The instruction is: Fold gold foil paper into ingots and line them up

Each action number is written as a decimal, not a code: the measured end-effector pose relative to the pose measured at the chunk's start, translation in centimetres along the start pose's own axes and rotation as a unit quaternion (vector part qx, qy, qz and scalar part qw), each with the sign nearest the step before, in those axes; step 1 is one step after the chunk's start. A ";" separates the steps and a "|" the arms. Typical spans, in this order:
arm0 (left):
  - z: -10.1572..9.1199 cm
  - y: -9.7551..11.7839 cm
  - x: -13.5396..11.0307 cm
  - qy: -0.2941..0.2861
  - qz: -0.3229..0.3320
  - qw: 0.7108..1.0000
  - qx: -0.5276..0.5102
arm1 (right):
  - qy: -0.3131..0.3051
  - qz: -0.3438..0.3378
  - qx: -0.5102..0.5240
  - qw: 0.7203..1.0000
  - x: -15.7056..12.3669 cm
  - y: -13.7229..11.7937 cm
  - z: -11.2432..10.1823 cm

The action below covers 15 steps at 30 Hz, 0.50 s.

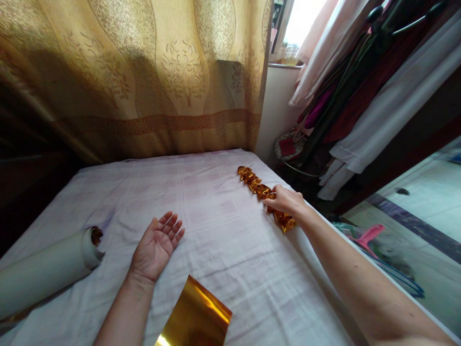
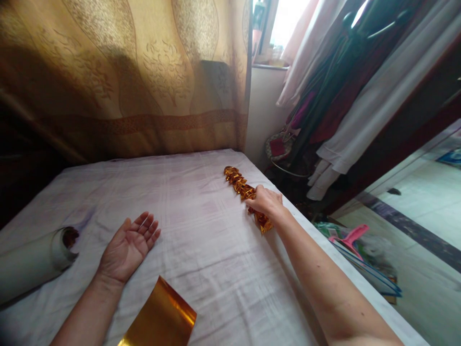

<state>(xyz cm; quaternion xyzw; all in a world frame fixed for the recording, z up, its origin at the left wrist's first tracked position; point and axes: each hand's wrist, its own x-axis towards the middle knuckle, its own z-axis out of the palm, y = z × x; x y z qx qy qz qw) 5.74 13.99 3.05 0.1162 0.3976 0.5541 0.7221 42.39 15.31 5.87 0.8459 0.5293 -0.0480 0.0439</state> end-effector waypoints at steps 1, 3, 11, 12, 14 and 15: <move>0.0 0.0 0.0 0.002 0.000 1.000 0.000 | 0.000 -0.005 0.000 1.000 -0.1 -0.1 0.0; 0.0 0.0 0.0 0.001 0.001 1.000 0.000 | 0.001 -0.016 0.001 1.000 -0.2 -0.2 -0.1; -0.4 -0.1 0.2 -0.011 0.002 1.000 0.005 | 0.006 -0.008 0.048 0.999 -0.2 1.7 -0.8; -0.4 -0.1 0.3 -0.015 0.003 1.000 0.007 | 0.009 -0.001 0.049 0.999 -0.4 2.1 -0.8; -0.4 -0.1 0.3 -0.017 0.003 1.000 0.010 | 0.015 0.005 0.046 0.999 -0.9 2.7 -0.6; -0.4 -0.1 0.3 -0.016 0.003 1.000 0.009 | 0.016 0.003 0.044 0.999 -1.2 2.8 -0.4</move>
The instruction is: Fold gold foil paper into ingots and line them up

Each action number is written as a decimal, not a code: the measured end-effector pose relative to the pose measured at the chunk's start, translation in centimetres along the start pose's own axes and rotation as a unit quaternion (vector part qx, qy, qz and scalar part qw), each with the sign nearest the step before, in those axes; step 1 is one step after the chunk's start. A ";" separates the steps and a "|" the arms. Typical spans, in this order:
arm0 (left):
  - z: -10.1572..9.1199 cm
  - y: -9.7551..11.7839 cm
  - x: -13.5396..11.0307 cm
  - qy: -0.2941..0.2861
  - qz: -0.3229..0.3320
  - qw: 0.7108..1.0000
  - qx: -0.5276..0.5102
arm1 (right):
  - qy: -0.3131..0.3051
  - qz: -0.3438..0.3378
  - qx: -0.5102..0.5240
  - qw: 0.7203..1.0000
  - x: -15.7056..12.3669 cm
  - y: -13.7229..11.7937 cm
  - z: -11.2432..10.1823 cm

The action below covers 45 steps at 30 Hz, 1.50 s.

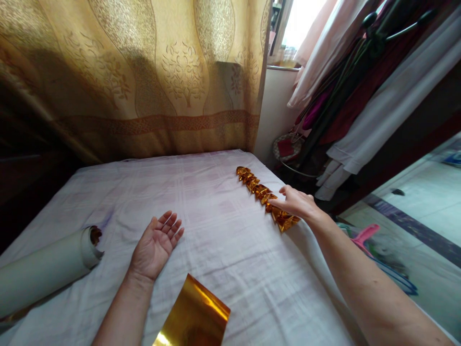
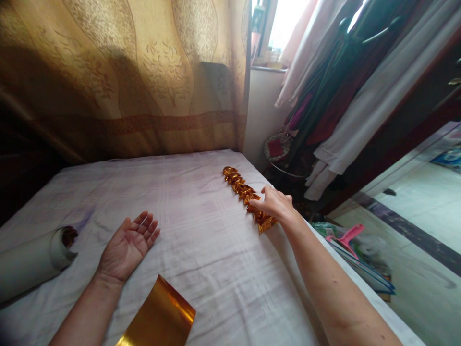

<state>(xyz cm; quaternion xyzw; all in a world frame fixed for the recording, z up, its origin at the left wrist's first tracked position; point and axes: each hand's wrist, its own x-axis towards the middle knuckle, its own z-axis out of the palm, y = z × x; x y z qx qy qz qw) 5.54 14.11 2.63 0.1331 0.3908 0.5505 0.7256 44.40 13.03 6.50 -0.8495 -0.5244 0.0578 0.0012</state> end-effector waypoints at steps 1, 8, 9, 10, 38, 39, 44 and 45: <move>0.0 0.0 0.0 0.003 0.000 1.000 -0.001 | 0.002 -0.005 -0.003 1.000 -0.3 0.0 0.3; 0.1 0.1 -0.1 0.005 -0.003 1.000 -0.011 | 0.010 -0.004 -0.038 0.999 -1.6 -1.5 2.0; 0.1 0.1 -0.1 0.003 -0.003 1.000 -0.012 | 0.010 -0.003 -0.039 0.999 -1.6 -1.6 2.1; 0.0 0.1 -0.1 0.001 -0.003 1.000 -0.012 | 0.012 -0.004 -0.038 0.999 -1.6 -1.6 2.1; 0.4 0.1 -0.1 0.017 0.001 1.000 0.001 | 0.080 0.002 0.084 0.993 -3.0 3.6 1.2; 0.4 0.1 -0.1 0.019 0.002 1.000 0.001 | 0.103 -0.004 0.093 0.990 -3.2 3.7 1.4; -0.1 0.1 0.2 0.006 0.006 1.000 -0.004 | 0.182 -0.066 0.175 0.965 -5.6 2.9 3.0; -0.3 0.1 0.2 -0.001 0.008 1.000 -0.006 | 0.181 -0.072 0.189 0.963 -6.3 2.4 3.4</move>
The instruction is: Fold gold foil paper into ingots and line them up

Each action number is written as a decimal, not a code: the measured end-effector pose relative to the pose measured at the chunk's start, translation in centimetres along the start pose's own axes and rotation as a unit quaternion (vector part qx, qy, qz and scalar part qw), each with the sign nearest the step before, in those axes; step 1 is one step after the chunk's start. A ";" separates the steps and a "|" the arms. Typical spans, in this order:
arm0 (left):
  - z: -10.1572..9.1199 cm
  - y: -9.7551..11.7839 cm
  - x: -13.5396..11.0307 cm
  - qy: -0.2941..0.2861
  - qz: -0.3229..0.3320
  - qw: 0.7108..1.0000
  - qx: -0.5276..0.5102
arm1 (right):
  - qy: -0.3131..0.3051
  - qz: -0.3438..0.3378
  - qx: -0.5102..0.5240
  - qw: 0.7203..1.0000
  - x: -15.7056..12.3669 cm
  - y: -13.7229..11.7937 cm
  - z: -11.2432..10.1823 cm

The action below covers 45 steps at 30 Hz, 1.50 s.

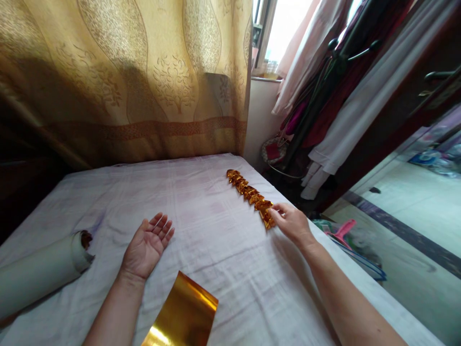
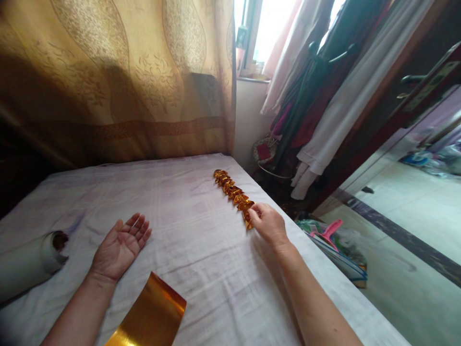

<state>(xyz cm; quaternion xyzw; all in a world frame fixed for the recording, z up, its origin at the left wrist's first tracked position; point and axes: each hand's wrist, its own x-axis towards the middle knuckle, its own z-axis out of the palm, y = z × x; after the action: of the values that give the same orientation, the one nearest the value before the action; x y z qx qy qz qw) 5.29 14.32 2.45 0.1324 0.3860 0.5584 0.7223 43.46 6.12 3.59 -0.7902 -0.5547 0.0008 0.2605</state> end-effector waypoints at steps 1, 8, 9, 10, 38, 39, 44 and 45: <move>-0.1 0.0 0.1 -0.008 0.002 1.000 -0.002 | -0.014 -0.012 0.012 1.000 -0.9 -0.6 0.4; -0.1 -0.5 -0.3 -0.046 0.019 0.997 0.057 | -0.154 -0.092 0.032 0.983 -7.0 -6.3 2.2; -0.2 -0.6 -0.5 -0.048 0.026 0.996 0.067 | -0.163 -0.096 0.031 0.982 -7.7 -7.0 2.3; -0.4 -0.8 -0.9 -0.047 0.028 0.996 0.076 | -0.174 -0.101 0.033 0.979 -8.3 -7.7 2.3; -10.2 -2.9 -14.9 -0.005 0.161 0.978 0.129 | 0.120 -0.321 0.234 0.910 -12.7 -16.1 -0.3; -10.4 -2.9 -15.0 -0.003 0.170 0.976 0.135 | 0.085 -0.360 0.202 0.907 -13.8 -15.9 0.0; -10.3 -3.5 -16.2 -0.002 0.237 0.952 0.192 | -0.103 -0.433 0.084 0.891 -19.3 -13.6 0.9; -10.1 -3.6 -16.6 -0.011 0.251 0.944 0.214 | -0.128 -0.438 0.071 0.887 -20.1 -13.3 0.8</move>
<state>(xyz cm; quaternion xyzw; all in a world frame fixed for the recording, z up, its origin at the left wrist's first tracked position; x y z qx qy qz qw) -0.58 -4.41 0.24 0.3827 0.4425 0.6246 0.5173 23.81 -7.85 2.59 -0.4389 -0.8716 0.0272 0.2166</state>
